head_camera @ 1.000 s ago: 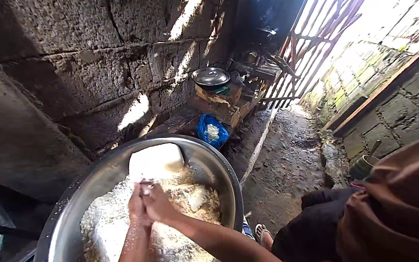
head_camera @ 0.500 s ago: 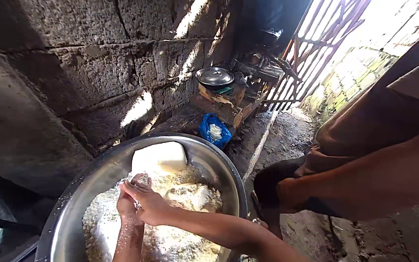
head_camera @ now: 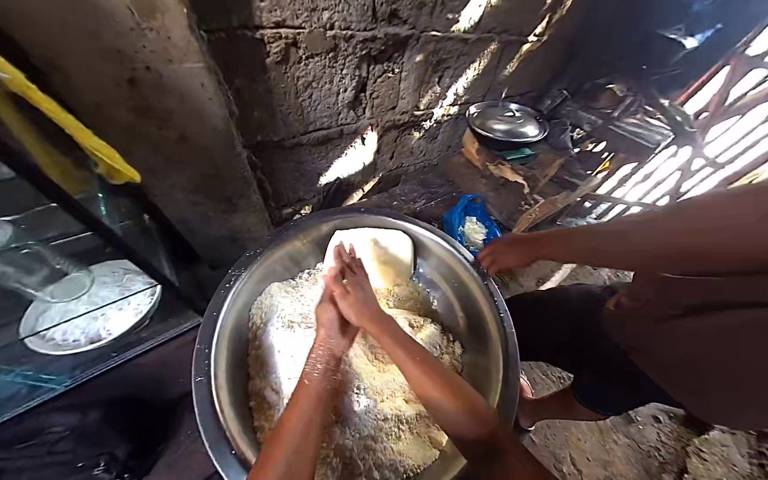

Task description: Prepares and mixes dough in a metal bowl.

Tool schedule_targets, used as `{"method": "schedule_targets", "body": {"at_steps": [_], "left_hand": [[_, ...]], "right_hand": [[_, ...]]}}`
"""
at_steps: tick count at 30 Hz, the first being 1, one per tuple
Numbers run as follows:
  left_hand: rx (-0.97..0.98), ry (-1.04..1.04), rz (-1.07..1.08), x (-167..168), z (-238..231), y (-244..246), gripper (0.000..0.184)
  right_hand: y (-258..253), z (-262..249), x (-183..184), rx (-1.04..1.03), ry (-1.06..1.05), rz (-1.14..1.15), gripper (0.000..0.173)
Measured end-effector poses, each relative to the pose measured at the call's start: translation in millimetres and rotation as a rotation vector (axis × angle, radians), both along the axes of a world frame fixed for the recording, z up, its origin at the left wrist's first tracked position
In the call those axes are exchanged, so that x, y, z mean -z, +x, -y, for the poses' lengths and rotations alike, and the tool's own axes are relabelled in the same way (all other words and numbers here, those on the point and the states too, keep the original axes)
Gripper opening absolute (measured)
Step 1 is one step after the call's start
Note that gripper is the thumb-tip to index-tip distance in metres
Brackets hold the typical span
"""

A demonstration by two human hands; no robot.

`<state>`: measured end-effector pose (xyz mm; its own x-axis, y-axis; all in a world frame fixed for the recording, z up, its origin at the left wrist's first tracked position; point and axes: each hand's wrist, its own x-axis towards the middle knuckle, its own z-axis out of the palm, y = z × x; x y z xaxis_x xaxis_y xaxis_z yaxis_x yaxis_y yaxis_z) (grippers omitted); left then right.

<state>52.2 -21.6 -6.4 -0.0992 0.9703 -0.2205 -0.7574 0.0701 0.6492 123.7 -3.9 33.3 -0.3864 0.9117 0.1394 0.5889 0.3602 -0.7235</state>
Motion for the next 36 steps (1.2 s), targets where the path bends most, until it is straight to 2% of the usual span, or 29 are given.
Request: {"method": "schedule_targets", "body": {"at_steps": [1,2,3,4,6,8,9,12,14,17,20,21,23,25,27,32,36], "left_hand": [[-0.097,-0.167,-0.081,-45,17,17,0.050],[-0.121,-0.211,-0.083,-71,28,26,0.051],[-0.082,-0.162,-0.044,-79,35,26,0.054],[-0.046,-0.093,-0.016,-75,34,22,0.055],[0.012,-0.050,0.018,-40,20,6,0.059],[0.076,-0.068,0.008,-21,15,8,0.055],[0.116,-0.064,-0.019,-21,16,15,0.047],[0.132,-0.004,-0.065,-25,20,31,0.018],[0.109,-0.078,-0.162,-24,18,28,0.019],[0.088,-0.141,-0.212,-15,8,5,0.028],[-0.083,-0.142,-0.120,-13,-2,-13,0.027],[-0.125,-0.158,-0.087,-14,-3,-16,0.025],[-0.164,-0.185,-0.060,-12,-3,-19,0.023],[-0.169,-0.137,-0.103,-7,-2,-20,0.028],[-0.179,-0.091,-0.165,-4,-1,-17,0.032],[-0.298,-0.075,-0.175,-3,-7,-19,0.024],[-0.298,-0.123,-0.233,8,-11,-26,0.018]], "right_hand": [[3,-1,6,-0.007,0.052,-0.008,0.061],[5,3,16,-0.028,0.114,-0.051,0.064],[9,12,24,-0.073,0.154,-0.106,0.067],[14,22,28,-0.129,0.168,-0.160,0.067],[27,24,40,-0.172,0.201,-0.113,0.066],[43,4,42,-0.071,0.216,-0.003,0.063],[51,-9,36,-0.026,0.183,0.028,0.061],[79,-36,11,0.051,-0.015,-0.034,0.052],[98,-41,14,0.083,-0.185,-0.115,0.052],[127,-33,46,-0.066,-0.309,-0.017,0.051],[124,-12,75,-0.259,-0.202,0.171,0.072],[119,-10,76,-0.260,-0.155,0.245,0.071],[110,-17,75,-0.221,-0.079,0.325,0.054],[101,-35,73,-0.158,-0.056,0.378,0.044],[91,-52,73,-0.118,-0.029,0.439,0.040],[64,-74,57,-0.157,0.040,0.702,0.035],[70,-104,66,-0.090,0.091,0.697,0.034]]}}
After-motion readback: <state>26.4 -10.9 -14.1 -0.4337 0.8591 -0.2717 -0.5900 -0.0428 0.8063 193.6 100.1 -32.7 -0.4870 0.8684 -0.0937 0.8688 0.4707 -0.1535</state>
